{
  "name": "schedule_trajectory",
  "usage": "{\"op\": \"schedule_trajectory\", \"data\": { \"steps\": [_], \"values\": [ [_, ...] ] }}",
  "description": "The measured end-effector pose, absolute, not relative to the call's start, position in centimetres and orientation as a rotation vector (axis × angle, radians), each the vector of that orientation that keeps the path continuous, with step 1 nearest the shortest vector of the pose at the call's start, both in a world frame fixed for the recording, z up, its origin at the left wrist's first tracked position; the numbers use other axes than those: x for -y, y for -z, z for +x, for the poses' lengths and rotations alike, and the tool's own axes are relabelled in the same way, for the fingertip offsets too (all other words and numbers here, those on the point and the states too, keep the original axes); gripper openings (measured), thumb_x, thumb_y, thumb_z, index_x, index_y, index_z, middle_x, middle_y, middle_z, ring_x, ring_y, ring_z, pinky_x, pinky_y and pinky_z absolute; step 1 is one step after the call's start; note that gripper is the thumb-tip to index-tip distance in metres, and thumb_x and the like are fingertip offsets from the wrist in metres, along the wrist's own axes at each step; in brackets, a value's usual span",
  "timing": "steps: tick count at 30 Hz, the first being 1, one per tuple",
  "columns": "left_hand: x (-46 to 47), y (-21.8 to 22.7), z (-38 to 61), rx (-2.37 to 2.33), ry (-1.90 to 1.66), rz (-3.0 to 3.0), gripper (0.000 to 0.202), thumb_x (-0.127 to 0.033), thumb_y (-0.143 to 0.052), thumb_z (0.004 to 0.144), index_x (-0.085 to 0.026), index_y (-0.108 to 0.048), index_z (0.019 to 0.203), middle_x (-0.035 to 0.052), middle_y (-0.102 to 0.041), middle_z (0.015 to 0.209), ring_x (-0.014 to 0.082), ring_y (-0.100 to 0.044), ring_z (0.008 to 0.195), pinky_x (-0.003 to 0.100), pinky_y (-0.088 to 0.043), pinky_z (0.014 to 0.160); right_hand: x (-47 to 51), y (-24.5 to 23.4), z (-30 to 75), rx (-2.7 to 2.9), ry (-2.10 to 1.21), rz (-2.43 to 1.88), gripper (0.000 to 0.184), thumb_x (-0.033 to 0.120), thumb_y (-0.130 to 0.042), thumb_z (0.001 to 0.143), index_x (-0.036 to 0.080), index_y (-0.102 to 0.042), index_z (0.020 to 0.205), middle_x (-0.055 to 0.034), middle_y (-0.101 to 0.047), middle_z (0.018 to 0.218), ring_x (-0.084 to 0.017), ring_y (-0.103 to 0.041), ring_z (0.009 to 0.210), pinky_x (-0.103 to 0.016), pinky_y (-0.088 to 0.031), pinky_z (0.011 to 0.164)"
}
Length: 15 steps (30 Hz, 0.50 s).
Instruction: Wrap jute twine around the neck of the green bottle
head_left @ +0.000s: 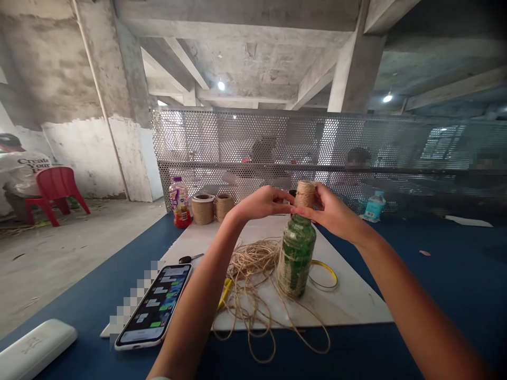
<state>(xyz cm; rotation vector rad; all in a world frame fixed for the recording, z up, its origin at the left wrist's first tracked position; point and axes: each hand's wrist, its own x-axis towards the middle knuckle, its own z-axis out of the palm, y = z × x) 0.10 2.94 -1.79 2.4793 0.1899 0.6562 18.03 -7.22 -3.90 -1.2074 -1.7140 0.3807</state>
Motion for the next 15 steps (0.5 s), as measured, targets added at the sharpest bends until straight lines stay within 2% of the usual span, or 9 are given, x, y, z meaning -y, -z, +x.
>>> {"op": "schedule_trajectory", "data": {
  "steps": [5, 10, 15],
  "values": [
    [-3.2, 1.8, 0.1, -0.202, -0.690, 2.461, 0.030, -0.037, -0.064, 0.080, -0.012, -0.071, 0.096, -0.0062, -0.033, 0.058, 0.0072, -0.024, 0.053, 0.024, -0.022, 0.051, 7.8, 3.4, 18.5, 1.750, -0.529, -1.143, 0.055, 0.039, -0.063, 0.084, 0.029, -0.040, 0.132, -0.0067, -0.055, 0.134, -0.026, -0.049, 0.127, -0.046, -0.042, 0.105],
    [-3.1, 1.8, 0.2, -0.223, -0.707, 2.461, 0.027, -0.034, -0.065, 0.080, -0.012, -0.071, 0.092, -0.0058, -0.037, 0.058, 0.0068, -0.025, 0.052, 0.024, -0.023, 0.051, 8.4, 3.0, 18.3, 1.818, -0.283, -1.331, 0.062, 0.047, -0.065, 0.080, 0.028, -0.039, 0.134, -0.0091, -0.051, 0.137, -0.031, -0.044, 0.130, -0.052, -0.040, 0.105],
    [-3.1, 1.7, 0.1, -0.190, -0.710, 2.450, 0.027, -0.035, -0.065, 0.079, -0.011, -0.071, 0.091, -0.0057, -0.036, 0.058, 0.0070, -0.024, 0.053, 0.024, -0.021, 0.050, 8.3, 3.1, 17.8, 1.783, -0.154, -1.396, 0.051, 0.049, -0.062, 0.082, 0.028, -0.046, 0.125, -0.0082, -0.056, 0.130, -0.032, -0.050, 0.124, -0.055, -0.041, 0.102]
  ]
}}
